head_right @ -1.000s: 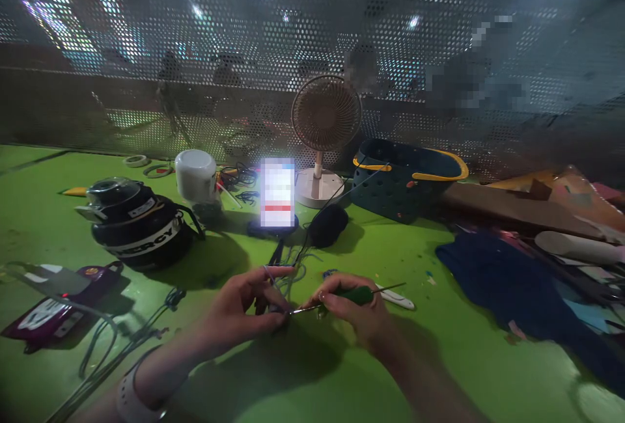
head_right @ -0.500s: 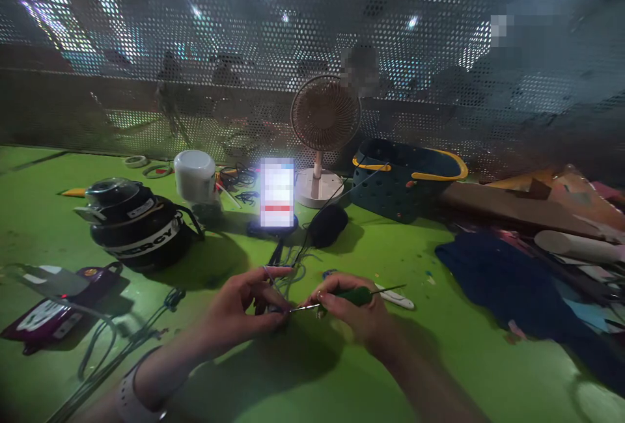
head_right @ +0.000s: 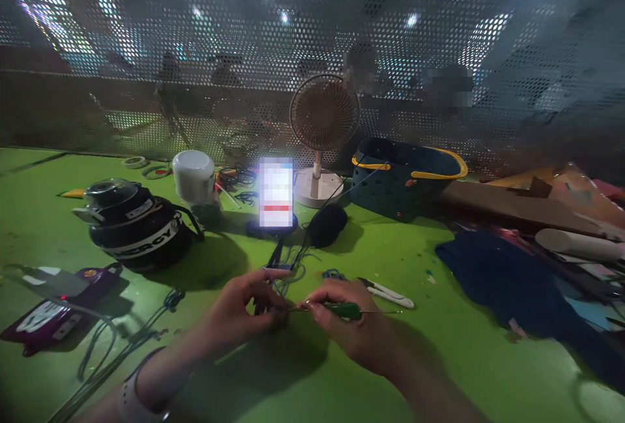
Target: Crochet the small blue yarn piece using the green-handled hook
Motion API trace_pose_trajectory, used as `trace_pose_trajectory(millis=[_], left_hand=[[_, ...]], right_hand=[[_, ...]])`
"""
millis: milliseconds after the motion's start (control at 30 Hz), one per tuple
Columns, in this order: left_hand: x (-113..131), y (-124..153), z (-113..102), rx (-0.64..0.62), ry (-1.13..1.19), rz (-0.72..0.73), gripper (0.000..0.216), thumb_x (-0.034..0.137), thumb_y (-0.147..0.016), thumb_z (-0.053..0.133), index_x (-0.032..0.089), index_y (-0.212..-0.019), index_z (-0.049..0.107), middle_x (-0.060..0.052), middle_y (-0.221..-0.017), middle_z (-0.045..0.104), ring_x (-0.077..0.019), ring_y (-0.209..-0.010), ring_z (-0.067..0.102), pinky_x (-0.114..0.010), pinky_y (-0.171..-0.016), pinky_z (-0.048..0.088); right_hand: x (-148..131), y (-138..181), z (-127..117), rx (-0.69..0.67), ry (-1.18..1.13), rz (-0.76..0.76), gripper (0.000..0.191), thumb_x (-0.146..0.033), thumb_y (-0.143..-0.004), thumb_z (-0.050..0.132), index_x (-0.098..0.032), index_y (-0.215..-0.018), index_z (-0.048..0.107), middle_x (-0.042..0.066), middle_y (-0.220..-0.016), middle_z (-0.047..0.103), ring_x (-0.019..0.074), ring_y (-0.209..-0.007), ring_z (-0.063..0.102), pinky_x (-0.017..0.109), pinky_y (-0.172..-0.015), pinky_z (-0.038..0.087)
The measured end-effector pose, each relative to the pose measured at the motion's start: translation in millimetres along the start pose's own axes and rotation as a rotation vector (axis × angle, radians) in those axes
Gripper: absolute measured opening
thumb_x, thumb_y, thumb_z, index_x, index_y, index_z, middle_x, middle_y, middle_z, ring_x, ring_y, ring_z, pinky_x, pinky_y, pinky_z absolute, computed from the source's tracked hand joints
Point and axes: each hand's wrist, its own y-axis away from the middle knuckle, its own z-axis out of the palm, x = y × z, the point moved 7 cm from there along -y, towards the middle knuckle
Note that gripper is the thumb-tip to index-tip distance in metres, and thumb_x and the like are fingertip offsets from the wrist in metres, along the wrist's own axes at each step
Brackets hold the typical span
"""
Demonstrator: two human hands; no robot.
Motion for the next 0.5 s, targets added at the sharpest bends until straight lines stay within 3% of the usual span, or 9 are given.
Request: trace_pose_trajectory(millis=[67, 167, 233, 367, 500], left_hand=[[-1.2, 0.6, 1.2, 0.005, -0.066, 0.023, 0.011, 0.014, -0.069, 0.069, 0.017, -0.076, 0.077, -0.011, -0.104, 0.076, -0.0159, -0.063, 0.063, -0.028, -0.06, 0.046], [-4.7, 1.2, 4.3, 0.019, -0.115, 0.043, 0.026, 0.01, -0.069, 0.068, 0.016, -0.092, 0.076, -0.008, -0.089, 0.078, -0.017, -0.064, 0.064, -0.029, -0.065, 0.048], [-6.6, 1.4, 7.1, 0.03, -0.121, 0.064, 0.039, 0.007, -0.068, 0.066, 0.014, -0.107, 0.071, -0.005, -0.077, 0.078, -0.0173, -0.063, 0.065, -0.03, -0.067, 0.05], [-10.3, 1.2, 12.1, 0.055, -0.159, 0.084, 0.052, 0.001, -0.068, 0.059, 0.009, -0.118, 0.064, -0.005, -0.075, 0.078, -0.0175, -0.062, 0.066, -0.031, -0.067, 0.051], [-11.6, 1.7, 15.4, 0.072, -0.244, 0.138, 0.055, -0.002, -0.067, 0.055, 0.01, -0.121, 0.062, -0.006, -0.077, 0.078, -0.0196, -0.065, 0.067, -0.034, -0.07, 0.052]], right_hand=[[-5.0, 3.3, 2.5, -0.003, 0.135, -0.085, 0.013, -0.028, -0.09, 0.06, -0.027, -0.095, 0.072, 0.005, -0.093, 0.073, 0.0225, -0.09, 0.065, 0.04, -0.082, 0.049], [-18.7, 4.3, 15.6, -0.095, 0.256, -0.241, 0.018, -0.022, -0.091, 0.056, -0.024, -0.104, 0.068, 0.005, -0.093, 0.072, 0.0203, -0.089, 0.064, 0.036, -0.08, 0.049], [-29.4, 4.1, 26.9, -0.167, 0.338, -0.33, 0.019, -0.016, -0.092, 0.05, -0.021, -0.099, 0.066, 0.004, -0.083, 0.07, 0.0172, -0.076, 0.061, 0.032, -0.07, 0.047], [-46.3, 6.8, 43.6, -0.186, 0.533, -0.466, 0.024, -0.011, -0.091, 0.043, -0.017, -0.077, 0.061, 0.003, -0.066, 0.061, 0.0166, -0.064, 0.052, 0.03, -0.057, 0.042], [-52.5, 13.5, 54.0, -0.125, 0.604, -0.615, 0.027, -0.005, -0.091, 0.04, -0.016, -0.079, 0.062, 0.006, -0.068, 0.062, 0.0182, -0.066, 0.054, 0.033, -0.063, 0.049]])
